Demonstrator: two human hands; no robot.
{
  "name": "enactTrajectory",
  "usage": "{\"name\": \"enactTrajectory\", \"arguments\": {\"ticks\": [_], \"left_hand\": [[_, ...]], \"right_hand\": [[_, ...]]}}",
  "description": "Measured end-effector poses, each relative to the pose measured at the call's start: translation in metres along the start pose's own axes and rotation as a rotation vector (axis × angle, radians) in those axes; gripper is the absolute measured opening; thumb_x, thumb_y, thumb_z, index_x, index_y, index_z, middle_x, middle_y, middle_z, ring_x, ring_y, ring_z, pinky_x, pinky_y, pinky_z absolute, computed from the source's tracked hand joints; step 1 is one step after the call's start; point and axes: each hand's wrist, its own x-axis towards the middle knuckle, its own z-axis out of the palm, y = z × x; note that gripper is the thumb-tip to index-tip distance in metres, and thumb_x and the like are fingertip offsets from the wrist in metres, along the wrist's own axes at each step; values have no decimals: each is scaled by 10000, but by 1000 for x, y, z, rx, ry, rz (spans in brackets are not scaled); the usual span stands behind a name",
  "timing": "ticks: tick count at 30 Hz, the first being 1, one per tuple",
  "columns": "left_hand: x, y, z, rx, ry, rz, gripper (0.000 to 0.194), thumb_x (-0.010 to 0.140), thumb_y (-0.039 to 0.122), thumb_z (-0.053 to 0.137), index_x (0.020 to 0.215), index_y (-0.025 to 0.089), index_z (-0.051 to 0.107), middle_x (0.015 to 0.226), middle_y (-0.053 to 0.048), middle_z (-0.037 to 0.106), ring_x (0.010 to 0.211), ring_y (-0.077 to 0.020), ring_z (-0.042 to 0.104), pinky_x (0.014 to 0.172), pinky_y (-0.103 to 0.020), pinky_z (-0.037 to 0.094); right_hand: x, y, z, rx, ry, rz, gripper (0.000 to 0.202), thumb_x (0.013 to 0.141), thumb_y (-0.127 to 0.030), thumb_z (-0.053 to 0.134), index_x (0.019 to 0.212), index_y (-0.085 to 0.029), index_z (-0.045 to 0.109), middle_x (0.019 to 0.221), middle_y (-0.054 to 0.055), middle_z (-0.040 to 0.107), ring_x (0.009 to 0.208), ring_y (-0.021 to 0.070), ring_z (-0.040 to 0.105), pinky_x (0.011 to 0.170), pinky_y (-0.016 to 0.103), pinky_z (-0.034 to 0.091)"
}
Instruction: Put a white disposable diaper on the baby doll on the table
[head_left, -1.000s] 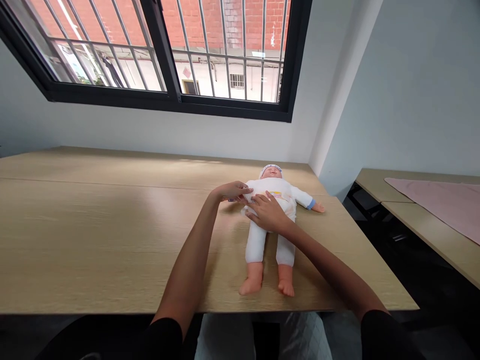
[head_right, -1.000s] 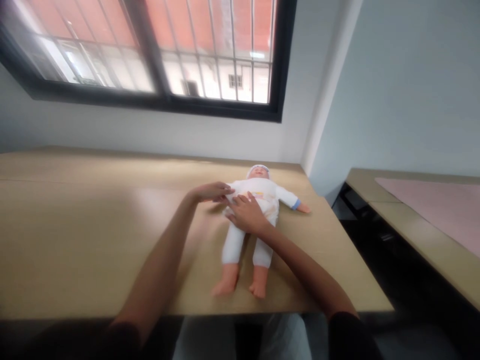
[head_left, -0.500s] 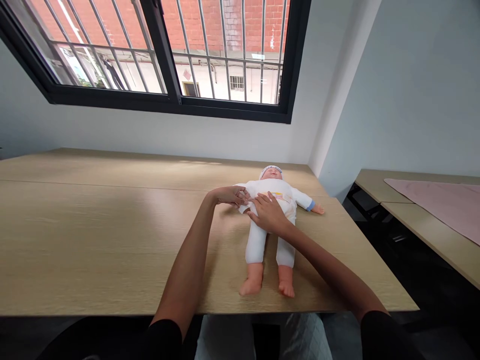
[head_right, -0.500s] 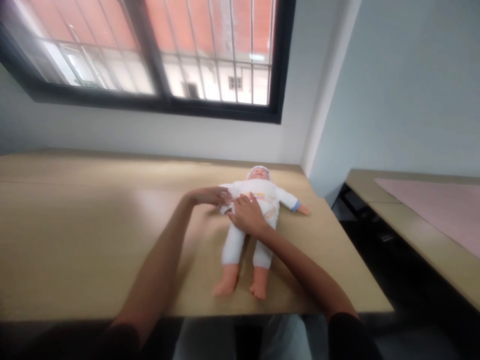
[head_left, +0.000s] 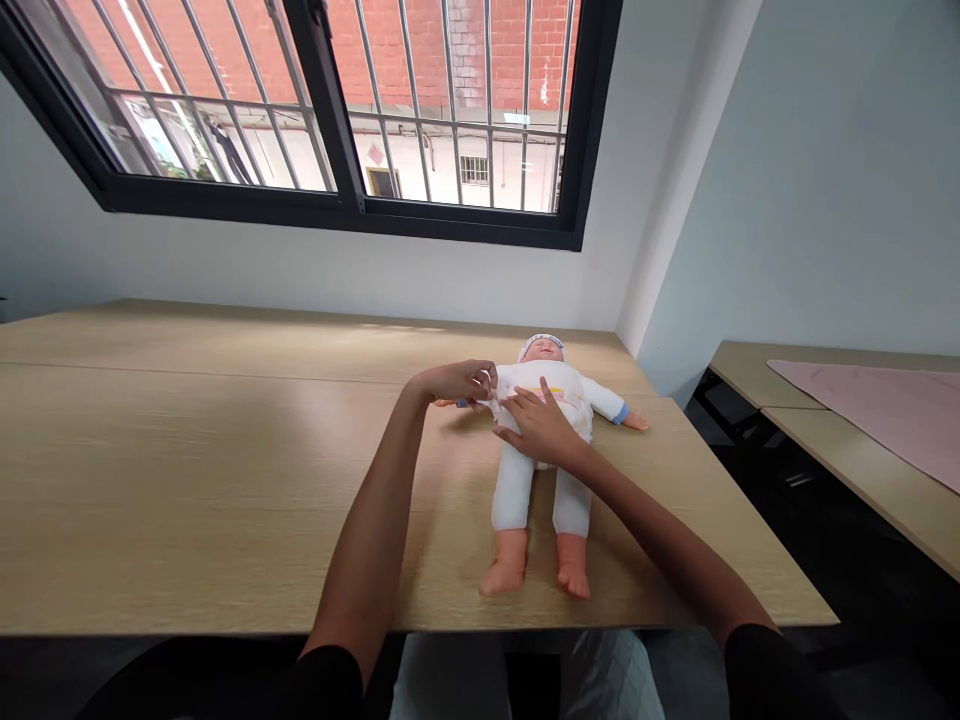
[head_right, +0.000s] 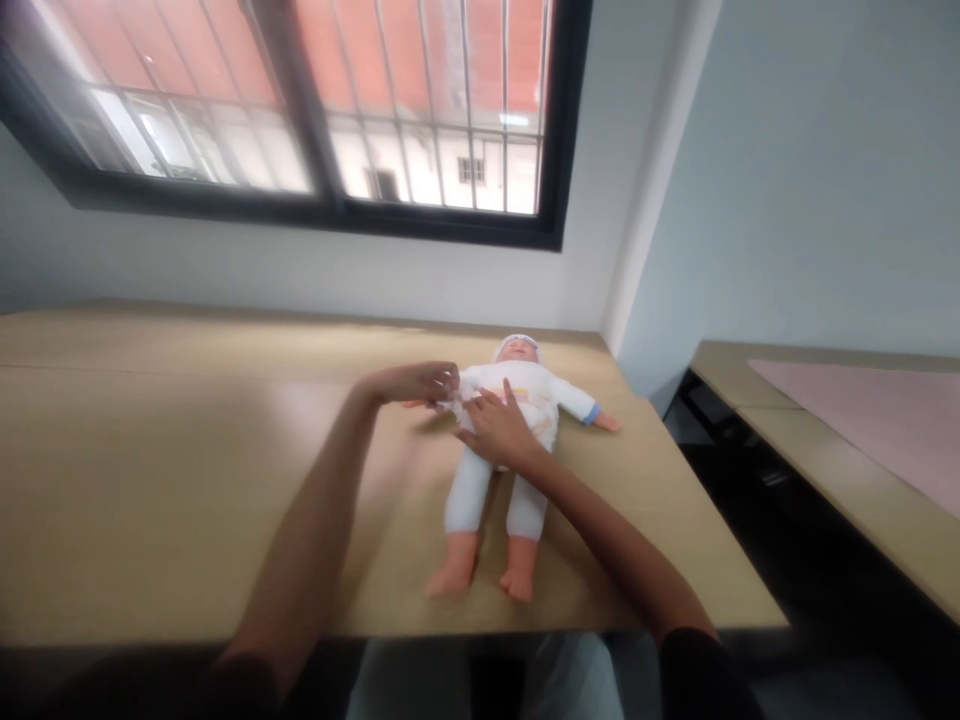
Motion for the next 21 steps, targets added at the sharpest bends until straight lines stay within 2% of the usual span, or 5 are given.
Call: {"name": "enactTrajectory", "arguments": {"ticks": [8, 11, 13, 16, 21], "left_hand": [[10, 3, 10, -78, 29, 81, 232, 686, 235, 690, 829, 181, 515, 776, 15, 595, 654, -126, 629, 533, -208, 423], [21, 6, 22, -146, 84, 137, 204, 705, 205, 679, 816, 170, 510, 775, 13, 585, 653, -122, 632, 586, -232, 463], [30, 6, 32, -177, 127, 163, 195, 724, 207, 675, 813, 169, 506, 768, 8, 584, 639, -121, 626, 600, -250, 474], [42, 5, 45, -150, 195, 187, 169, 754, 221, 653, 801, 172, 498, 701, 14, 563, 590, -113, 586, 557, -246, 455], [47, 7, 57, 3, 265, 243, 140, 747, 232, 624, 795, 180, 504, 681, 27, 537, 559, -104, 524, 504, -223, 401]], "right_hand": [[-7, 38, -48, 71, -24, 109, 529, 852, -573, 565, 1265, -243, 577, 1353, 96, 538, 1319, 319, 418, 1155, 615, 94], [-8, 45, -47, 150, -145, 144, 614, 816, -605, 590, 1302, -231, 554, 1375, 108, 512, 1310, 344, 415, 1132, 616, 180], [-7, 46, -43, 233, -193, 135, 638, 803, -610, 599, 1316, -234, 548, 1362, 94, 524, 1290, 341, 435, 1119, 520, 288], [-5, 46, -40, 314, -187, 134, 617, 773, -580, 650, 1293, -258, 568, 1307, 69, 564, 1255, 322, 473, 1059, 397, 387], [-5, 49, -49, 450, -179, 93, 623, 766, -504, 691, 1311, -251, 527, 1285, 52, 581, 1215, 295, 515, 1019, 373, 420]]}}
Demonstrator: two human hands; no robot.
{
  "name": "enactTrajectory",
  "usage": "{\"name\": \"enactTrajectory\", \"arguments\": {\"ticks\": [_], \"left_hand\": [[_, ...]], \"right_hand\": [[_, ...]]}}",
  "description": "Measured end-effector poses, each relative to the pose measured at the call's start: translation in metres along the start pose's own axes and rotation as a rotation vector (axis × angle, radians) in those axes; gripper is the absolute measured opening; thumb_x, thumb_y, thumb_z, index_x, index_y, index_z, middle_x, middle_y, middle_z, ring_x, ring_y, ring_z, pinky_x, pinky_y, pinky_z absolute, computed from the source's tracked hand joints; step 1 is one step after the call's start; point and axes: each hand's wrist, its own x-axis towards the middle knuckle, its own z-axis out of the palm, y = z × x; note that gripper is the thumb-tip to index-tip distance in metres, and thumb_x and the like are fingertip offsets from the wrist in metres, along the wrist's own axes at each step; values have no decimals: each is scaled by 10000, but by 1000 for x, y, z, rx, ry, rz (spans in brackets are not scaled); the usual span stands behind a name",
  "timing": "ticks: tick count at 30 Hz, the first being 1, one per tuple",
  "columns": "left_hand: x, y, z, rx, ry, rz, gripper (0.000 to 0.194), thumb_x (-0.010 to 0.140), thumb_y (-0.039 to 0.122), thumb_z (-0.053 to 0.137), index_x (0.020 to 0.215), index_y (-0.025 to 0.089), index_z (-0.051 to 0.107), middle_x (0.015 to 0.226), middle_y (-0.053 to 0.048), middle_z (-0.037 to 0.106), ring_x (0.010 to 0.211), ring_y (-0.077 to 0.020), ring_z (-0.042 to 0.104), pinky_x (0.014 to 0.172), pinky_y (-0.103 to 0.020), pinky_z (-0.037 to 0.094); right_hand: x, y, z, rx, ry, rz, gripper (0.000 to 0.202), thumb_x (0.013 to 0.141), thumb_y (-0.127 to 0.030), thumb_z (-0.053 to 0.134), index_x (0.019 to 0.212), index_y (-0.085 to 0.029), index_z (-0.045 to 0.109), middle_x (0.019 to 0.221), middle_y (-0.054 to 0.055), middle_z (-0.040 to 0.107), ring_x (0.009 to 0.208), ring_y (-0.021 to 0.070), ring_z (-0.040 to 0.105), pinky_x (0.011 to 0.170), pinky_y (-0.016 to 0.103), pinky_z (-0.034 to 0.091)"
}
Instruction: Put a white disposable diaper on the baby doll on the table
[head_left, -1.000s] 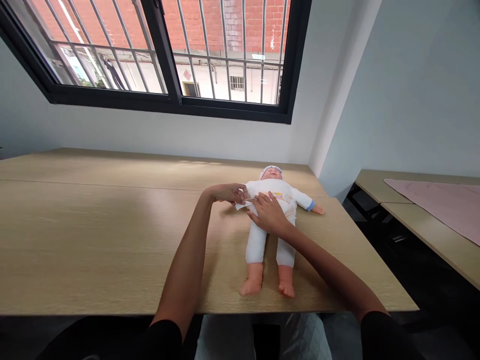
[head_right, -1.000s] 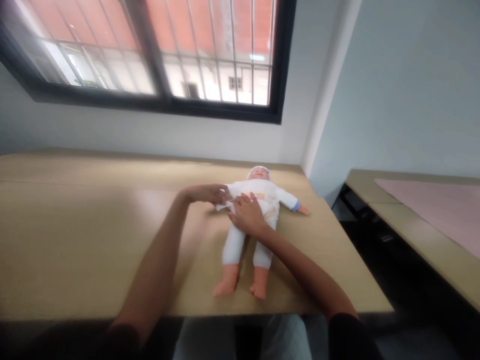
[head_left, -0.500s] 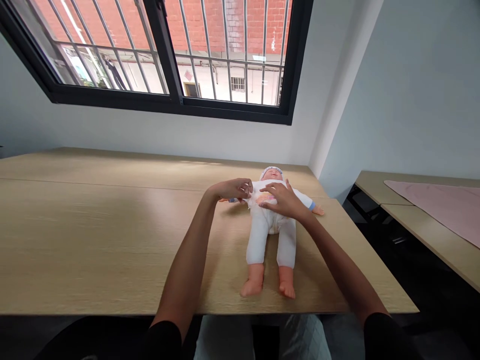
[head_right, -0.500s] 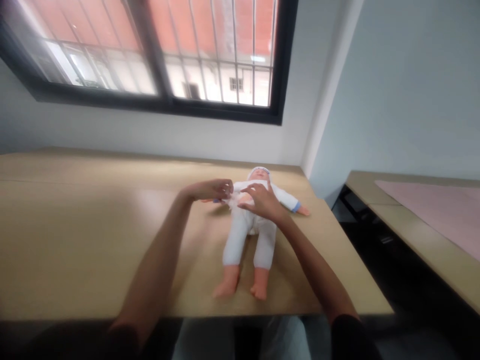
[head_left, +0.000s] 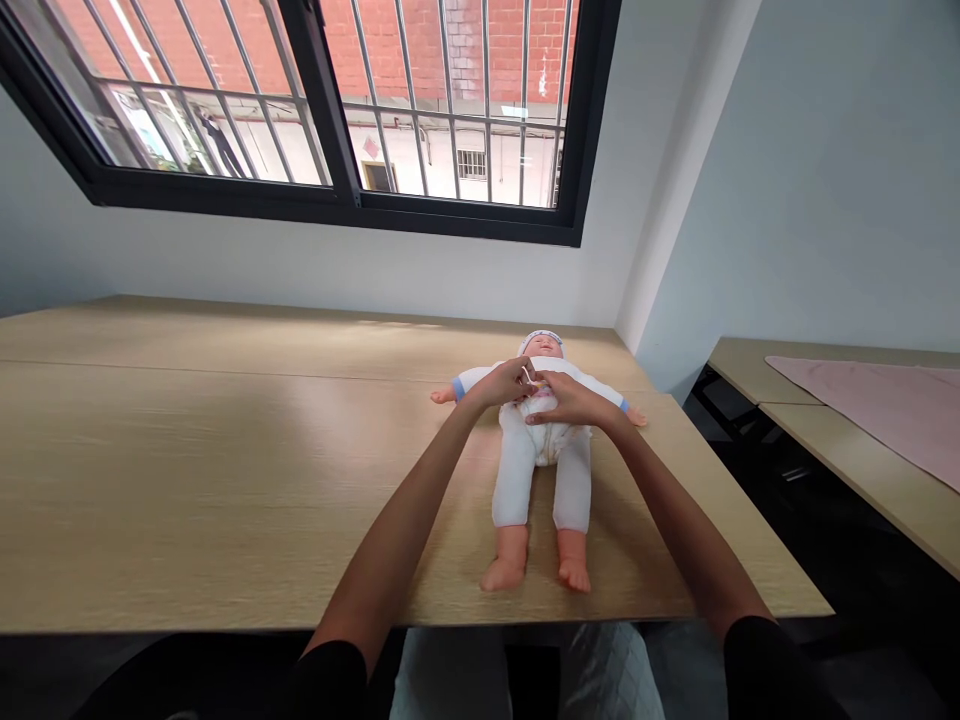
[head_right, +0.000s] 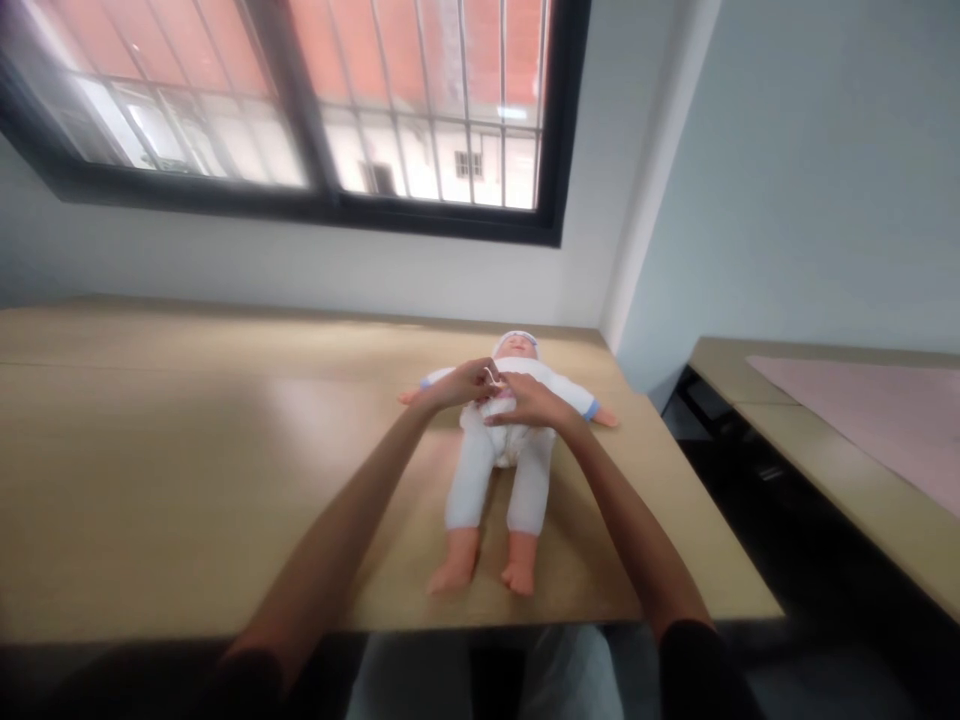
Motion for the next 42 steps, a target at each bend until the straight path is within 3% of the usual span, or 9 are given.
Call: {"name": "enactTrajectory", "arguments": {"ticks": [4, 10, 15, 19, 22, 26, 32, 37, 42], "left_hand": [[1, 2, 5, 69, 9, 15, 119, 744, 220, 589, 806, 193, 491, 637, 43, 513, 546, -111, 505, 493, -220, 373], [4, 3, 7, -19, 17, -17, 242, 813, 425, 559, 818, 186, 520, 708, -1, 600, 575, -112, 509, 534, -234, 394], [-4, 2, -18, -297, -9, 21, 385, 789, 532, 602, 936, 177, 587, 1075, -86, 654, 846, -160, 623, 736, -297, 469], [-12, -1, -41, -222, 31, -37, 385, 659, 461, 743, 880, 165, 635, 975, -77, 674, 892, -200, 627, 773, -322, 467], [-12, -1, -40, -50, 16, -91, 330, 640, 425, 741, 842, 172, 676, 906, -59, 674, 881, -209, 616, 753, -312, 466], [-5, 3, -18, 147, -25, -53, 306, 651, 429, 719, 861, 208, 689, 992, -43, 664, 943, -225, 598, 748, -299, 471], [-2, 10, 8, 182, 57, -21, 251, 703, 400, 651, 841, 194, 619, 955, -45, 617, 896, -209, 591, 650, -263, 465], [2, 5, 9, 181, 90, -19, 252, 699, 409, 657, 797, 184, 601, 865, -39, 610, 818, -193, 581, 601, -251, 443], [4, -6, -7, 134, 122, 13, 239, 712, 393, 657, 820, 182, 634, 876, -42, 649, 834, -189, 586, 677, -268, 453]], "right_hand": [[-9, 6, -22, 114, 22, 59, 818, 744, -466, 729, 1439, -240, 360, 1406, 97, 488, 1287, 280, 463, 1034, 403, 420], [-33, 19, -63, 135, 207, 168, 524, 838, -492, 621, 1285, -229, 546, 1310, 101, 574, 1162, 256, 569, 992, 428, 469], [-58, 24, -90, 134, 350, 259, 484, 859, -455, 596, 1274, -211, 542, 1241, 105, 611, 1106, 236, 598, 979, 421, 481], [-74, 26, -104, 113, 441, 281, 455, 859, -453, 591, 1247, -218, 565, 1175, 95, 645, 1070, 237, 615, 960, 418, 492], [-80, 27, -109, 107, 483, 306, 458, 856, -465, 591, 1241, -217, 570, 1161, 92, 654, 1048, 237, 622, 954, 420, 495], [-82, 26, -110, 98, 493, 316, 488, 860, -480, 585, 1272, -223, 550, 1188, 90, 643, 1041, 233, 621, 951, 418, 497], [-81, 24, -110, 87, 480, 333, 486, 862, -466, 587, 1276, -214, 554, 1179, 97, 640, 1035, 233, 621, 952, 410, 496], [-80, 25, -109, 73, 431, 338, 474, 869, -461, 579, 1274, -215, 557, 1140, 92, 654, 1012, 235, 630, 950, 418, 498], [-83, 25, -111, 74, 424, 354, 486, 877, -468, 573, 1288, -211, 541, 1168, 96, 646, 1014, 233, 632, 952, 411, 496]]}}
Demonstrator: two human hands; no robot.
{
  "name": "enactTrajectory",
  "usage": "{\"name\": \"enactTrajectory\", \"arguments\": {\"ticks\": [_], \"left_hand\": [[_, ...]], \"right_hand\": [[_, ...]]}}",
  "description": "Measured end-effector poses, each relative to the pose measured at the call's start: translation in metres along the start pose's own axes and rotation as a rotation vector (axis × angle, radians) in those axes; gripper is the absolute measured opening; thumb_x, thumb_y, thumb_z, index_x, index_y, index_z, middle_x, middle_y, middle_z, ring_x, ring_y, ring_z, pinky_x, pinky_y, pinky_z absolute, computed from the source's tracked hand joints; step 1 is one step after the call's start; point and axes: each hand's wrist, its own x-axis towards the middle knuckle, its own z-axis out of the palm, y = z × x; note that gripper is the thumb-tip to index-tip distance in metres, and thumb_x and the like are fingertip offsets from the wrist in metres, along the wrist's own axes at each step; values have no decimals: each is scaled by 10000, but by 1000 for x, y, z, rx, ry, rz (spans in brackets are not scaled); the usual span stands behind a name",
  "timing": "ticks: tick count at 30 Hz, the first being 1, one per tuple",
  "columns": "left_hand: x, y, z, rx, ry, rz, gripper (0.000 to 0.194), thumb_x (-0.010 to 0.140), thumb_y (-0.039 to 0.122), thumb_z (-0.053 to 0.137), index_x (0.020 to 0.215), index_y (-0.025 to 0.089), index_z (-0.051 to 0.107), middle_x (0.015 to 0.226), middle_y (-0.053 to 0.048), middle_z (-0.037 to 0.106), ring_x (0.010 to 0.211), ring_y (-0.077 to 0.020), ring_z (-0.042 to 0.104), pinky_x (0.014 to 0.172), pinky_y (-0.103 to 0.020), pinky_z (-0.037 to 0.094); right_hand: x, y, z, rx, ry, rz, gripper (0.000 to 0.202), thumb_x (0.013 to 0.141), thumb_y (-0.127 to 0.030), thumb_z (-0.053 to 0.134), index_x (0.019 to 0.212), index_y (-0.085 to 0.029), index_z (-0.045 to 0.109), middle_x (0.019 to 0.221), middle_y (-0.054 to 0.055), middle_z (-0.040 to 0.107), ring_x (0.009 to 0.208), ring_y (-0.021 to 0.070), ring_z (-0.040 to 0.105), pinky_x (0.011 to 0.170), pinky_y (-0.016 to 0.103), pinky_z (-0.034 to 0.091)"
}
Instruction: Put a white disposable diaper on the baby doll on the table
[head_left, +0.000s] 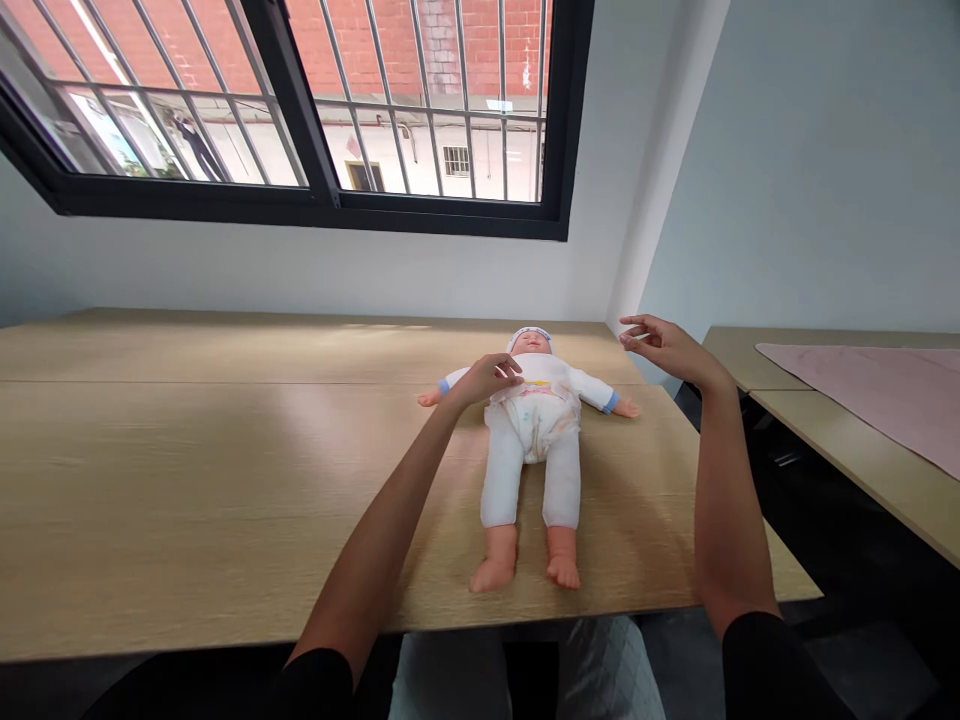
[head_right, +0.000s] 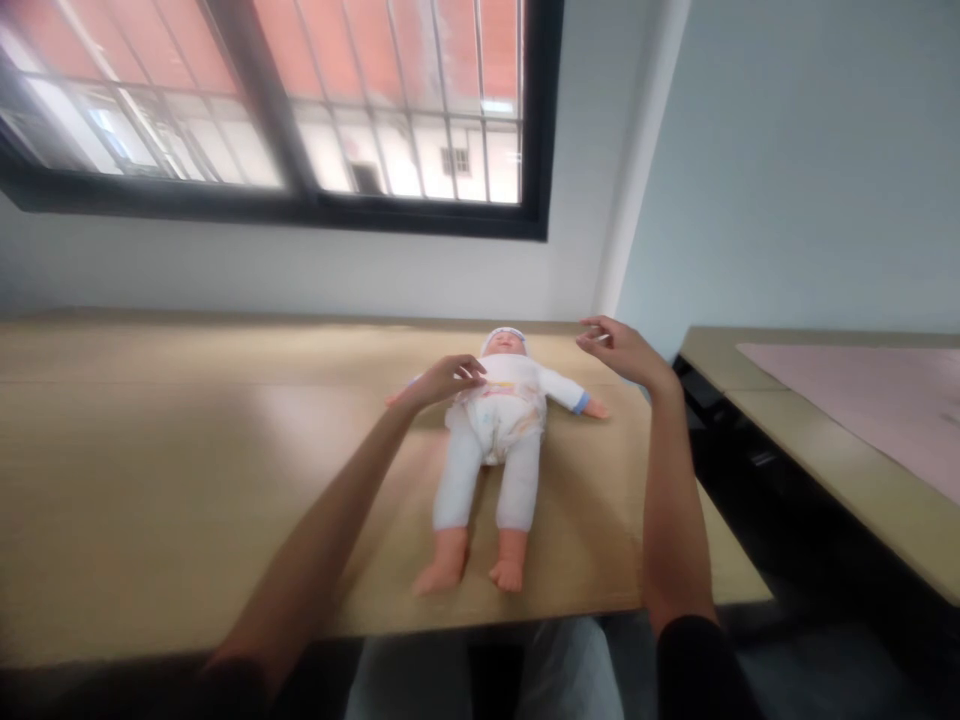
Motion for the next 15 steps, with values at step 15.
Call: {"name": "enactTrajectory", "arguments": {"ticks": [15], "left_hand": [[-8, -80, -62, 415, -2, -476, 302, 446, 214, 797, 711, 190, 654, 655, -18, 650, 676, -221, 624, 601, -259, 432]], "right_hand": [[48, 98, 51, -196, -468, 265, 664, 568, -320, 841, 1180, -151, 645, 1168, 127, 668, 1026, 258, 648, 870, 302, 515]]}}
